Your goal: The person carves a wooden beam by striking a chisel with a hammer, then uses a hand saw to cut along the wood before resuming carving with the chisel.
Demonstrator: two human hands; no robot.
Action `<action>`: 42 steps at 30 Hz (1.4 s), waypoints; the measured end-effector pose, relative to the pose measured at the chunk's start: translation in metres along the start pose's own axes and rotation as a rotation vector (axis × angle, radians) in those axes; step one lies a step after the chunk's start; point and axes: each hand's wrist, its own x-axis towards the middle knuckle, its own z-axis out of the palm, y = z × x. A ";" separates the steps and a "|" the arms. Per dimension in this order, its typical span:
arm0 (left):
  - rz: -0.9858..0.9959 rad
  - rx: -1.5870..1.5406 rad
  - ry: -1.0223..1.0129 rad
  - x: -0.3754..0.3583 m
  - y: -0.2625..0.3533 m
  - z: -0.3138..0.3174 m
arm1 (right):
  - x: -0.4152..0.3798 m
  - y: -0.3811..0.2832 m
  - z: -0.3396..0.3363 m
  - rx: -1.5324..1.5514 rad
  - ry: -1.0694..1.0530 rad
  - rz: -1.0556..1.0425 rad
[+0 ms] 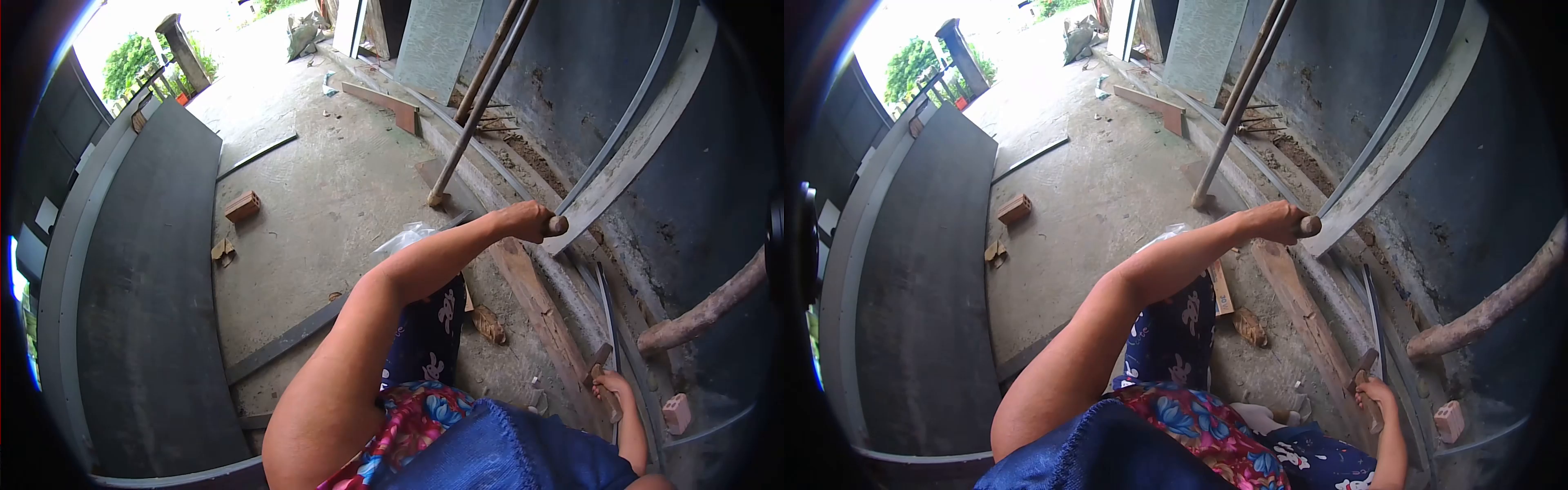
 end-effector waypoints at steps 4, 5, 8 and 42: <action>0.017 0.014 -0.032 0.000 0.003 0.000 | -0.015 -0.007 0.009 -0.016 0.033 0.001; 0.020 0.011 -0.035 -0.001 0.004 -0.001 | -0.018 -0.009 0.013 -0.040 0.040 -0.005; 0.039 0.026 -0.050 -0.001 0.004 -0.003 | -0.026 -0.011 0.018 -0.063 0.050 -0.020; 0.013 0.035 -0.028 -0.001 0.000 -0.008 | -0.024 -0.007 0.013 -0.065 0.027 -0.030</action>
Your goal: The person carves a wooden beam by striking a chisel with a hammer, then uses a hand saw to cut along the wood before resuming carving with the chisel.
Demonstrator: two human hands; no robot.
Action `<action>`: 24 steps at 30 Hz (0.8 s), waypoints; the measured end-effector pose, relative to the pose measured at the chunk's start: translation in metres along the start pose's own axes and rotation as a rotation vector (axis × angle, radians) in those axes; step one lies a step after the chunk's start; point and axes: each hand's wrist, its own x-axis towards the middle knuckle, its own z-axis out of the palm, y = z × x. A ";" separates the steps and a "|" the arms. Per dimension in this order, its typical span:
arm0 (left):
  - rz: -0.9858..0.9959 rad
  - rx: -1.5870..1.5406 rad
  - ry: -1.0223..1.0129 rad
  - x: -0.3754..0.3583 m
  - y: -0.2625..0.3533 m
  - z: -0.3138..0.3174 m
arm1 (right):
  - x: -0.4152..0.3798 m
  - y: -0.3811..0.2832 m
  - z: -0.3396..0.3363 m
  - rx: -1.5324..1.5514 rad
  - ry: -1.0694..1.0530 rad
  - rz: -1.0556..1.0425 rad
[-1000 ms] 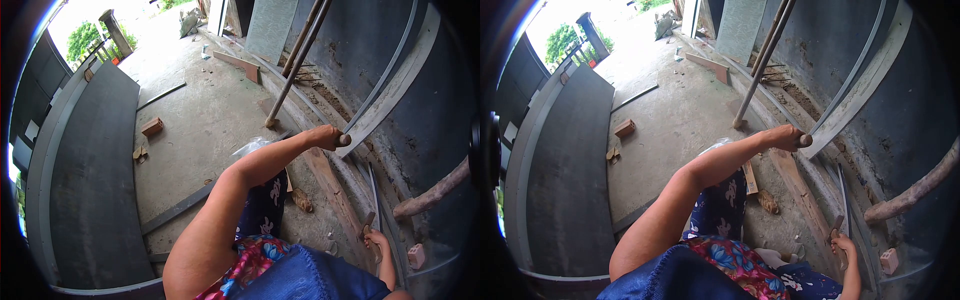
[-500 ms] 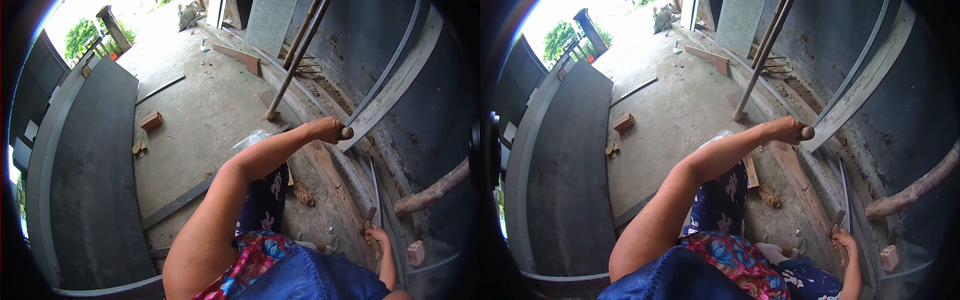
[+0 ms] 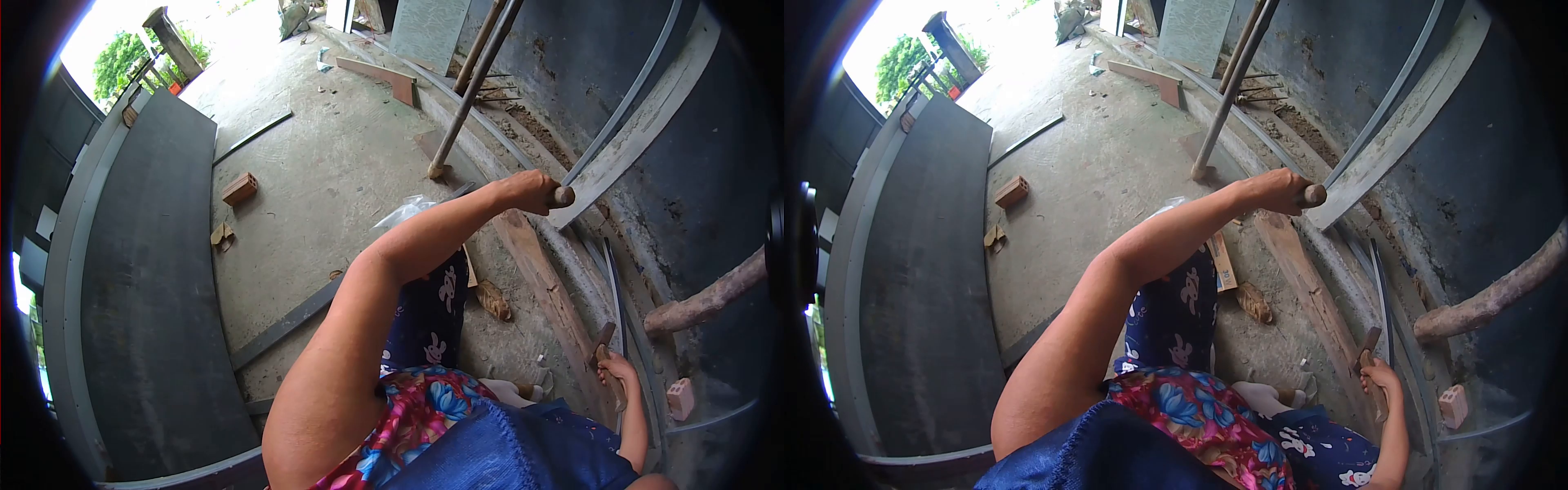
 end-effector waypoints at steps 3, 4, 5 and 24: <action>0.010 0.029 -0.012 -0.002 0.001 -0.003 | 0.006 0.005 -0.002 -0.001 0.001 0.002; 0.014 0.032 -0.007 -0.003 0.001 -0.003 | 0.008 0.006 -0.002 0.002 -0.003 0.002; 0.017 0.036 -0.002 -0.002 0.002 -0.004 | 0.008 0.007 -0.004 0.004 -0.006 0.000; 0.051 0.076 -0.049 -0.002 0.014 -0.001 | 0.005 0.010 0.002 0.018 0.023 -0.080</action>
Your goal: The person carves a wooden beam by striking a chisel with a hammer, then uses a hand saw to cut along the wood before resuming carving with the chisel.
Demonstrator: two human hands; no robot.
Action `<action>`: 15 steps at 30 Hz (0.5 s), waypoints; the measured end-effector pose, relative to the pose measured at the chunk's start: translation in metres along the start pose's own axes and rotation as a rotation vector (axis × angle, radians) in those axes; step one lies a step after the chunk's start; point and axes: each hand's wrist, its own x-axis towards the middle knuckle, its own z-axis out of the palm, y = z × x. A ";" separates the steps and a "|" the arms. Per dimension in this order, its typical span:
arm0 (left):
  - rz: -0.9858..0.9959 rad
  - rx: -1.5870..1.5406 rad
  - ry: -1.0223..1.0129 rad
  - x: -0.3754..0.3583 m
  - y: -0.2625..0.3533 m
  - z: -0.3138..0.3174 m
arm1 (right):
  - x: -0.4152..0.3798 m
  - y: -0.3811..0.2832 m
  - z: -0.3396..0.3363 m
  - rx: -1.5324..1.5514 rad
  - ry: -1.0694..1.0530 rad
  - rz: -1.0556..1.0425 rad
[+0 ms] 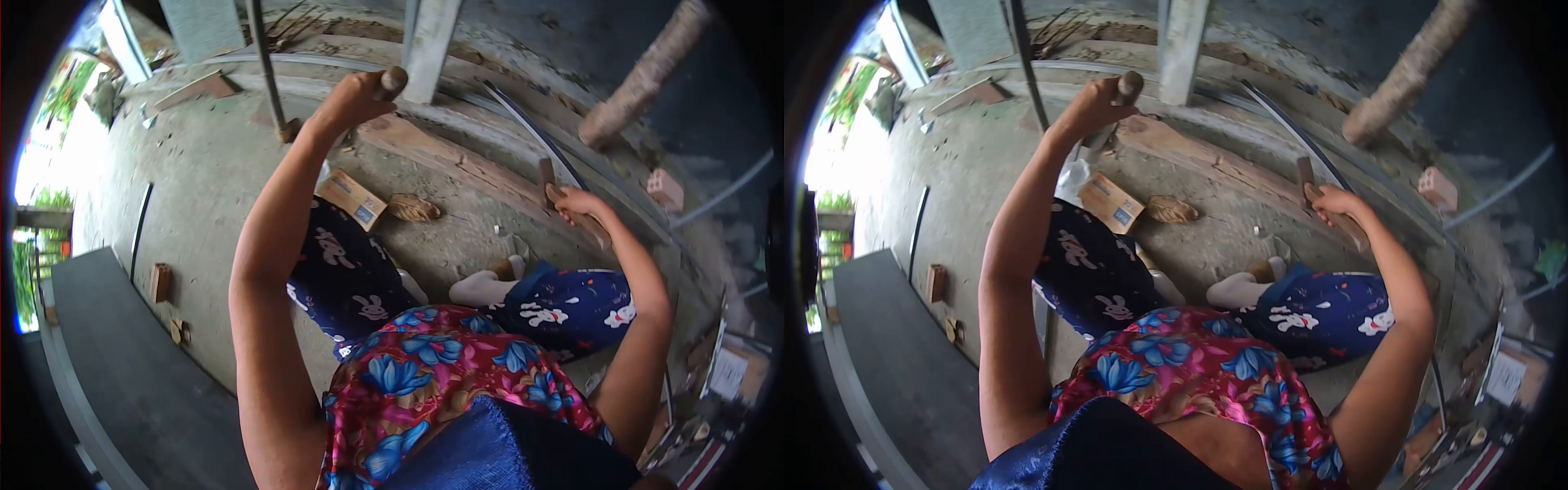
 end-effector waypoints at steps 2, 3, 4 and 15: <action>-0.099 0.058 -0.009 0.003 0.004 0.011 | -0.001 -0.001 0.002 -0.015 0.024 0.031; -0.137 0.096 0.001 0.005 0.008 0.016 | -0.002 -0.001 0.001 -0.012 0.029 0.043; -0.117 0.093 0.010 0.007 0.012 0.022 | -0.003 -0.002 0.002 -0.012 0.033 0.052; -0.174 -0.311 0.080 0.029 0.058 0.101 | -0.004 -0.002 0.014 -0.152 0.149 0.060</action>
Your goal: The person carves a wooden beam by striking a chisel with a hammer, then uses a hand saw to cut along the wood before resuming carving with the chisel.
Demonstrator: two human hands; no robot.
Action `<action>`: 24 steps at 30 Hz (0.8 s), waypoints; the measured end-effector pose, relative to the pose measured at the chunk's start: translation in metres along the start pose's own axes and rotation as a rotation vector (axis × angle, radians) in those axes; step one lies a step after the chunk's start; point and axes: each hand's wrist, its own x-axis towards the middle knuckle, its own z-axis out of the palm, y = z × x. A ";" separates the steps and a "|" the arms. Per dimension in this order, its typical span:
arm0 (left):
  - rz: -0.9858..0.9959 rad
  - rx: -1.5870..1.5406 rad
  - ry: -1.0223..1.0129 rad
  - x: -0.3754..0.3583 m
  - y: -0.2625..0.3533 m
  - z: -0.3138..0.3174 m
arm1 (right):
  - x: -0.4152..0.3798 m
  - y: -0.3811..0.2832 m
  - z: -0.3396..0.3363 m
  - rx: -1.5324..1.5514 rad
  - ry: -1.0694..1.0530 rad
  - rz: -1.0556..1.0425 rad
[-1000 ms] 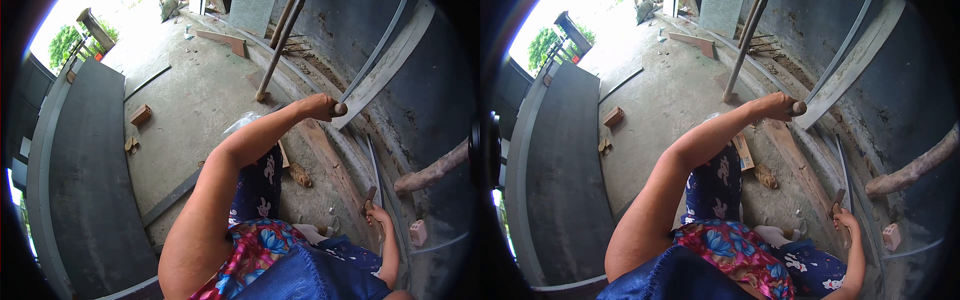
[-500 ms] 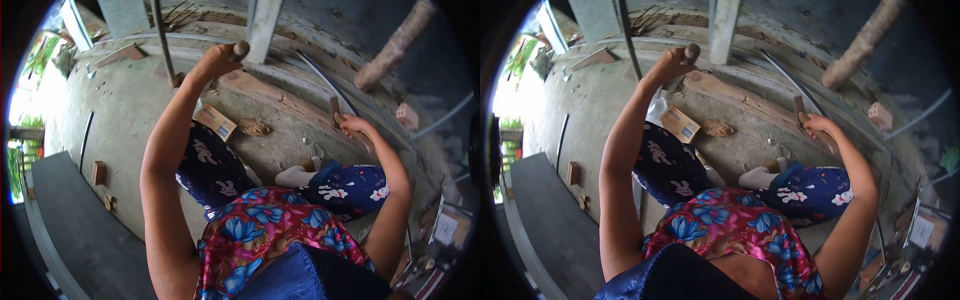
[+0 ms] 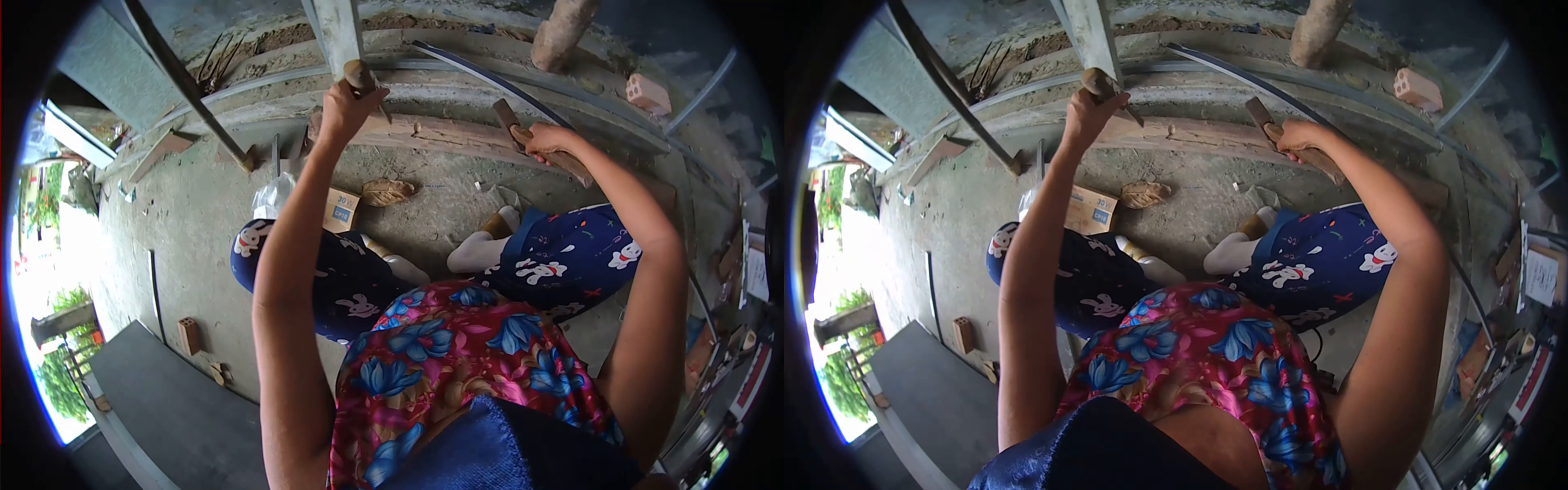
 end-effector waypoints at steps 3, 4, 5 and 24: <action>-0.046 -0.101 0.052 -0.008 0.003 0.029 | 0.000 0.002 0.005 -0.027 0.007 0.023; -0.057 -0.082 0.044 -0.009 0.001 0.038 | -0.002 0.006 0.007 -0.011 0.010 0.040; -0.071 -0.061 0.040 -0.010 -0.002 0.045 | -0.003 0.008 0.007 0.003 0.012 0.055; -0.037 -0.166 0.083 -0.027 -0.023 0.085 | 0.002 0.019 0.012 0.047 0.077 0.013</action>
